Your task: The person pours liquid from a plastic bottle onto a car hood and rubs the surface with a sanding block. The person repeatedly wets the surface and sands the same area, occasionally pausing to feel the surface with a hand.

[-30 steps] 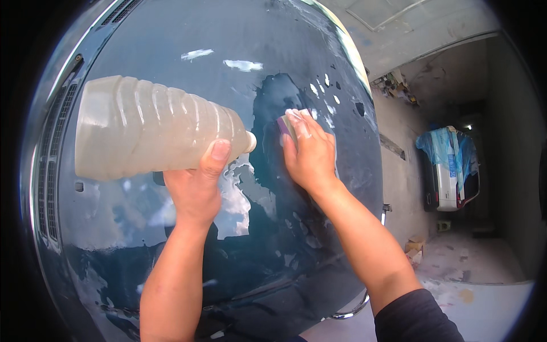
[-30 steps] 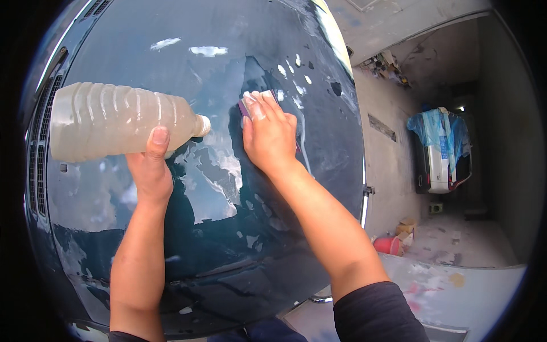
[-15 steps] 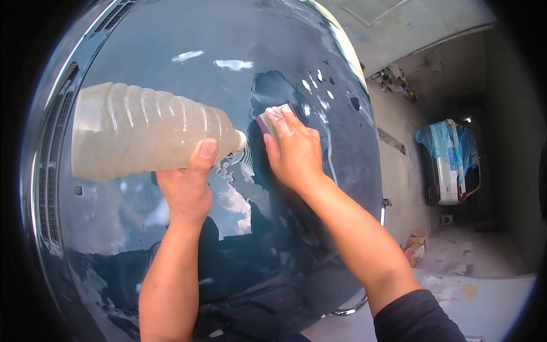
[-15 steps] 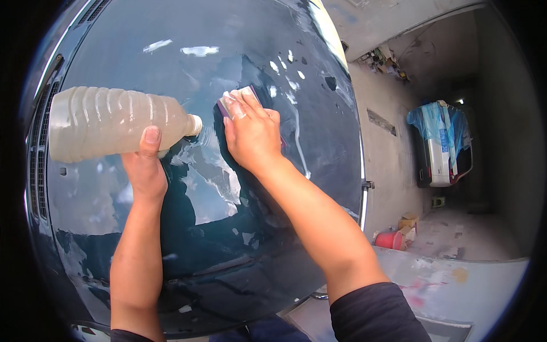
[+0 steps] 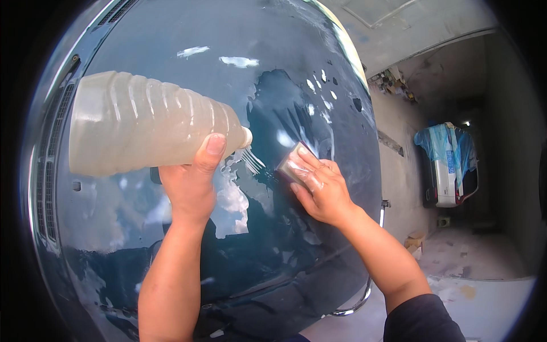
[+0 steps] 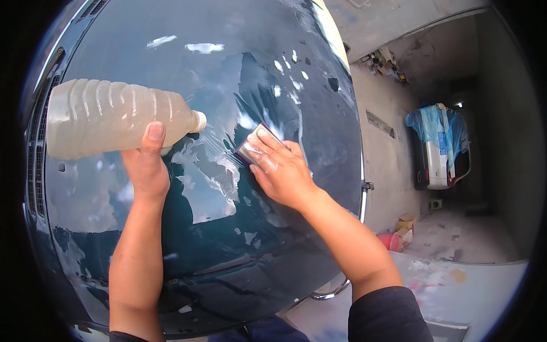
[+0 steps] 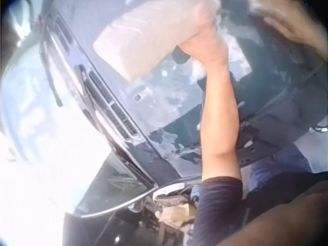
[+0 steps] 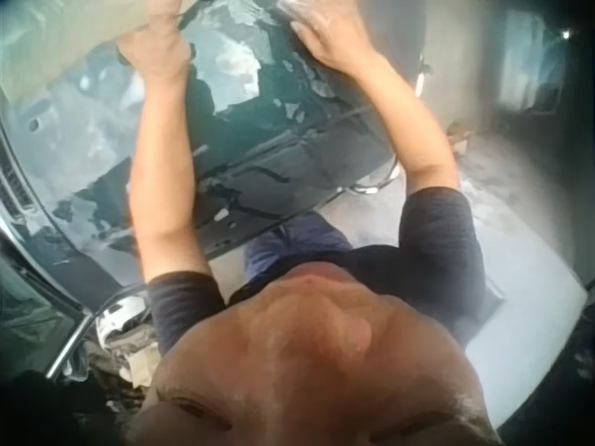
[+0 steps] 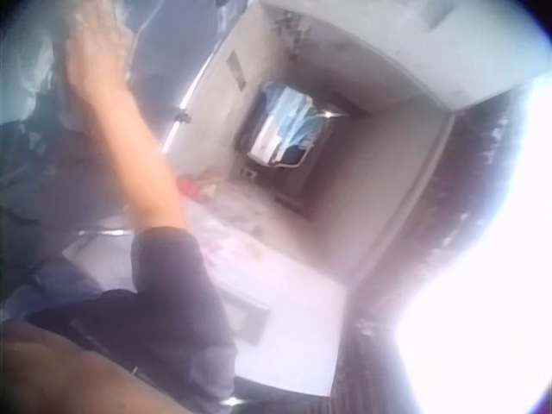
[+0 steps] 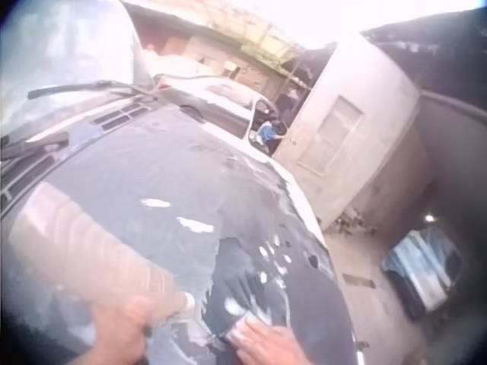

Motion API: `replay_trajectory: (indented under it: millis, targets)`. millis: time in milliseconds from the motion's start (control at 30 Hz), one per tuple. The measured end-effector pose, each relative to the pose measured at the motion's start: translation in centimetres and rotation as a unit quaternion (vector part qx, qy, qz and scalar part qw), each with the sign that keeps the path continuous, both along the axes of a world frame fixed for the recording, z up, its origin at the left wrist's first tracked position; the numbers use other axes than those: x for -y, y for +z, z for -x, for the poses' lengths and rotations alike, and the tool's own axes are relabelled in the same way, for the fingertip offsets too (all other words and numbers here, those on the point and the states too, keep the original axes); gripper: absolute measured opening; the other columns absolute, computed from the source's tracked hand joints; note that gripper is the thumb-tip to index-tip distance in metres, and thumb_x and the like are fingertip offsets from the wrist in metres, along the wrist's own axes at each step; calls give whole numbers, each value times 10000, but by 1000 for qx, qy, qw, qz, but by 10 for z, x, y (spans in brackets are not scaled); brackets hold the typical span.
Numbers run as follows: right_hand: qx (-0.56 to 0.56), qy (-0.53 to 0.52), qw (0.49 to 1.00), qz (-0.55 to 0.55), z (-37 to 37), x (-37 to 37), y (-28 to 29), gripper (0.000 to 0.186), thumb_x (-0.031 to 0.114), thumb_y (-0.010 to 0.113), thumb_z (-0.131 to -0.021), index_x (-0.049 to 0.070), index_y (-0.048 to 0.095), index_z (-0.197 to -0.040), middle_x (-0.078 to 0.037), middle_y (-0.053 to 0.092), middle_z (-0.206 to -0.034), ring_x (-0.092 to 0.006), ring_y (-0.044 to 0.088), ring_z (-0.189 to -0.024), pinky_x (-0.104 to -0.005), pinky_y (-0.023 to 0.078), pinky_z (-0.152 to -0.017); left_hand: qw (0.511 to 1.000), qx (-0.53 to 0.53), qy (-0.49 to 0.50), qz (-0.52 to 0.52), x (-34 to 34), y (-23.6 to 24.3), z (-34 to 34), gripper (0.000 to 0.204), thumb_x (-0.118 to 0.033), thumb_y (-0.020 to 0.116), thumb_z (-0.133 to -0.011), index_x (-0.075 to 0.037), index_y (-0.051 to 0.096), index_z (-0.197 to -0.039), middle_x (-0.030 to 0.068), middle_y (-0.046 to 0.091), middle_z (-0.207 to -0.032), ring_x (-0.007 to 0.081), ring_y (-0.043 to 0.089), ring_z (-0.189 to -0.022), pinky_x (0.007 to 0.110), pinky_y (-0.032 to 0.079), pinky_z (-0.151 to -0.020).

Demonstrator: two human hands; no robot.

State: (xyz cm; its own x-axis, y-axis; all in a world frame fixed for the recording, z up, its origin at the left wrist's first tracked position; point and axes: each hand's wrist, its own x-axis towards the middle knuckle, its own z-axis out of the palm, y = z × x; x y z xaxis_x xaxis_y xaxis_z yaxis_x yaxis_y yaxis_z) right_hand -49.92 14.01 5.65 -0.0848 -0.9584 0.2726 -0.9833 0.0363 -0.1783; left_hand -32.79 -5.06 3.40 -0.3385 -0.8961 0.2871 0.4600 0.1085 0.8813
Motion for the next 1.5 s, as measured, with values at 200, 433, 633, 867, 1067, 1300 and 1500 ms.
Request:
replay_trajectory:
  millis: [200,433,633,867,1067,1300,1500]
  targets:
    - [3,20,999,32,17,46,-2,385,84,737,-835,61,675,-1214,-102,687,-1283,-264,578,-1322,-413,449,-953,1000,0,-14,-9,-10,3,10,392,-244,778,-902,-2,632,-1173,78,645,-1133,185,592,-1048,347,467,-935]
    - [-41,-26,999,1,-3,-8,-12,388,121,724,-855,89,672,-1238,-66,684,-1291,-243,563,-1336,-414,438,-952,1000,-22,0,-8,-4,6,4,396,-239,781,-900,-4,627,-1179,78,644,-1134,185,598,-1031,343,468,-932]
    - [-80,-124,988,48,18,59,-11,402,113,676,-889,68,641,-1286,-99,678,-1292,-278,582,-1299,-434,444,-946,999,-19,-29,-19,-7,7,8,405,-233,792,-893,-3,623,-1179,78,647,-1122,175,599,-1024,334,472,-925]
    - [-89,-150,984,25,-9,34,-12,415,89,691,-859,50,652,-1271,-119,671,-1311,-294,580,-1305,-427,456,-935,999,-23,-37,-8,-8,5,7,384,-236,789,-895,-2,634,-1156,72,660,-1086,173,609,-995,327,482,-903]
    - [-75,-150,985,32,-16,30,-19,409,100,687,-859,61,669,-1266,-110,673,-1311,-296,573,-1304,-437,441,-916,1000,-15,-21,8,-3,3,3,379,-235,788,-898,-1,638,-1157,71,662,-1079,174,614,-985,330,485,-897]
    - [-89,-203,974,55,24,64,-15,350,95,656,-880,51,673,-1227,-120,673,-1308,-295,597,-1262,-469,468,-883,999,-12,-45,-8,-11,6,10,390,-243,794,-894,0,641,-1159,73,662,-1100,184,614,-1004,340,484,-913]
    - [-81,-132,987,35,-25,17,-20,432,106,699,-844,65,662,-1273,-100,669,-1315,-299,588,-1285,-438,442,-898,999,-4,-47,0,-6,-1,3,407,-236,796,-892,3,634,-1178,77,663,-1117,184,616,-1011,338,485,-919]
